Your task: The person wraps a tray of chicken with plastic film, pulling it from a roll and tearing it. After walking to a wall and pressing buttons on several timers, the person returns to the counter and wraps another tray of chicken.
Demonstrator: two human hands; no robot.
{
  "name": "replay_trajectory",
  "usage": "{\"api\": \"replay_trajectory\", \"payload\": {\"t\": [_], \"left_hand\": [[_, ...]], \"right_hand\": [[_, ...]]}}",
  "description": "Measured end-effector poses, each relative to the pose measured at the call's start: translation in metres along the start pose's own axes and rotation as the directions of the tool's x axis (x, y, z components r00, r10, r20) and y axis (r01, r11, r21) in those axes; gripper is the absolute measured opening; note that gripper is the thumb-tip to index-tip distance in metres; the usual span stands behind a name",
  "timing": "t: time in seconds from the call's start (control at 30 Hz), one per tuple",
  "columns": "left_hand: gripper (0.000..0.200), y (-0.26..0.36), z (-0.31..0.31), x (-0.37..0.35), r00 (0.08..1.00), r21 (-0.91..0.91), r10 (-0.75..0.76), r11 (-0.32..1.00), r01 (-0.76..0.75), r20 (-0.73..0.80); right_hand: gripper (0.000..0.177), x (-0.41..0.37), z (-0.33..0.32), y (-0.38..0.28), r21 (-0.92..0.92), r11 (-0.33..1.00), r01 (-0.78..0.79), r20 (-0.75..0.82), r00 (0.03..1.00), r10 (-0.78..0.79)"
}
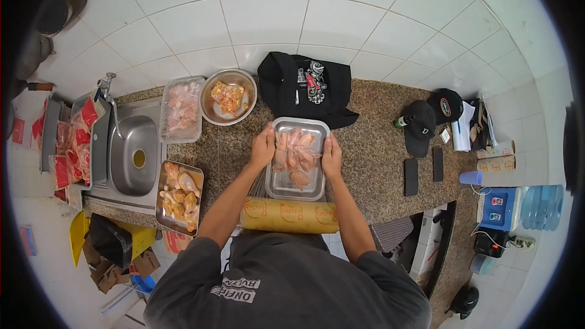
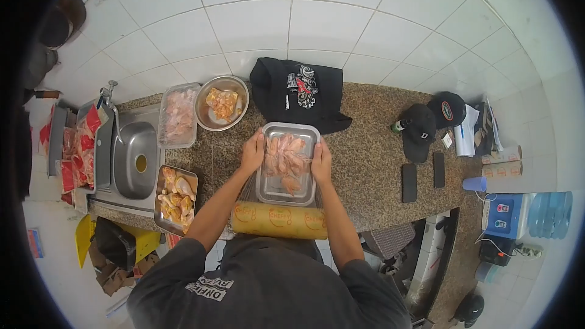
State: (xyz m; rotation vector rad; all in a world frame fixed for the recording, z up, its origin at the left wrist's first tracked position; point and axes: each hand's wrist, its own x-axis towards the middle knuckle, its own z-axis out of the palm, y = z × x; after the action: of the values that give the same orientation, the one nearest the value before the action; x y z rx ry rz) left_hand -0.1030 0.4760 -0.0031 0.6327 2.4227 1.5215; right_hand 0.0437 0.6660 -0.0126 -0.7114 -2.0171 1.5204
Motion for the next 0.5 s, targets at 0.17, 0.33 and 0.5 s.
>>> {"api": "replay_trajectory", "payload": {"t": [0.17,0.33,0.5], "left_hand": [[0.042,0.067,-0.032,0.067,0.963,-0.106,0.234,0.963,-0.249,-0.132],[0.044,0.188,-0.103,0.078,0.953,-0.085,0.282,0.953,-0.292,-0.108],[0.036,0.174,-0.115,-0.021,0.972,-0.085,0.226,0.969,-0.231,-0.059]], "right_hand": [[0.04,0.07,-0.013,-0.103,0.064,0.985,0.163,-0.059,0.985,-0.159],[0.045,0.093,-0.037,-0.214,0.0,0.984,0.18,-0.093,0.979,-0.179],[0.042,-0.019,-0.061,-0.251,0.032,0.999,0.009,0.089,0.996,-0.012]]}}
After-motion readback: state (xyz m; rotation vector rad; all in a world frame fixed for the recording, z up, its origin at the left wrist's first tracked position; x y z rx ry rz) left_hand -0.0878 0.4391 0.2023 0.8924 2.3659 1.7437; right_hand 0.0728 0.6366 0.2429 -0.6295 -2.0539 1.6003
